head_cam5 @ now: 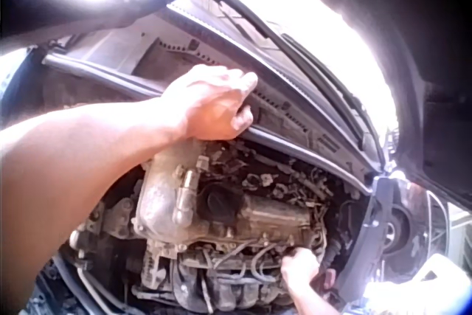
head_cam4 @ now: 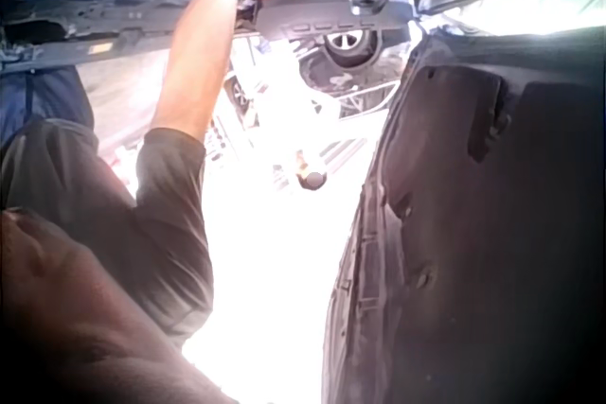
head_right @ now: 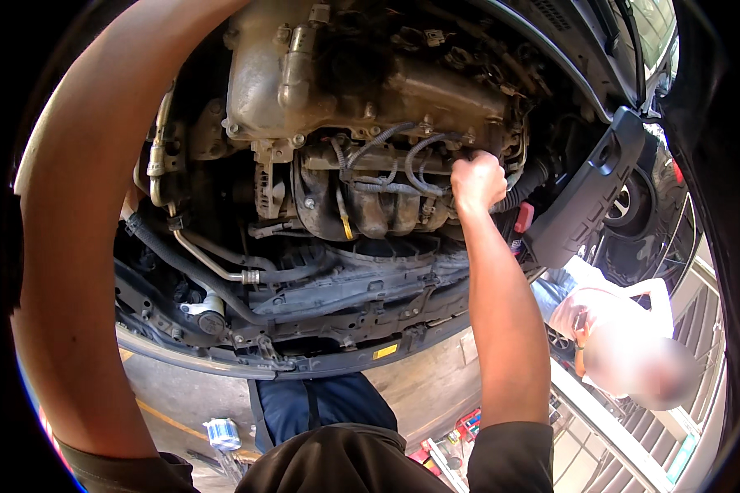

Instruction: The person opens the car hood, removes the plastic engine cover, and uses a screwdriver and pry tool to disconnect wire harnesses and connectors on top of the engine.

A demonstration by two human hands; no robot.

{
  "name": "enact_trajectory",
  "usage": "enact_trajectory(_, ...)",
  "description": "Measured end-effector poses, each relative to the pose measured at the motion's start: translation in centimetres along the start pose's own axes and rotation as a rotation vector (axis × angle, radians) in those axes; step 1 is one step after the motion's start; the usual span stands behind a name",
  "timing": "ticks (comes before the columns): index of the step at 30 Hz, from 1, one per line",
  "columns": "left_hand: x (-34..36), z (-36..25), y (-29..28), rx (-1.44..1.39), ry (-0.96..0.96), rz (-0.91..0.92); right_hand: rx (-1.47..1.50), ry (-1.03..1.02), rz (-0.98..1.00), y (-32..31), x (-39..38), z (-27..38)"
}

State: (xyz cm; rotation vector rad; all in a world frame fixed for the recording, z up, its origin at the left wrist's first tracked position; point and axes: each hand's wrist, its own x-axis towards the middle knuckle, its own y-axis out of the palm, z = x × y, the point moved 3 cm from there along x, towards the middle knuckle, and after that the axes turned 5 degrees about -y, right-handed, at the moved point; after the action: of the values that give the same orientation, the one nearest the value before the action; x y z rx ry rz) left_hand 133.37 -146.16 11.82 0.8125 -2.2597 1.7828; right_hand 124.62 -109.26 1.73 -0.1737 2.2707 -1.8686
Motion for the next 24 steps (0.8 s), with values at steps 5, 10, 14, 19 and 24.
enact_trajectory(5,-0.1,-0.4,-0.5,0.008,-0.007,0.017,-0.201,-0.131,0.044,0.4,0.7,0.1)
enact_trajectory(10,-0.1,-0.3,-0.4,-0.013,0.003,-0.001,-0.08,-0.104,0.076,-0.2,0.8,-0.1)
enact_trajectory(14,-0.2,0.1,-0.3,-0.021,0.024,0.004,-0.033,-0.106,0.115,-1.1,0.3,0.3)
enact_trajectory(19,0.8,0.7,1.1,0.025,-0.004,0.025,-0.068,-0.081,0.022,-0.6,0.2,0.1)
enact_trajectory(24,-0.2,0.8,0.7,0.016,0.079,-0.086,-0.013,-0.067,0.052,-0.7,0.8,-0.2)
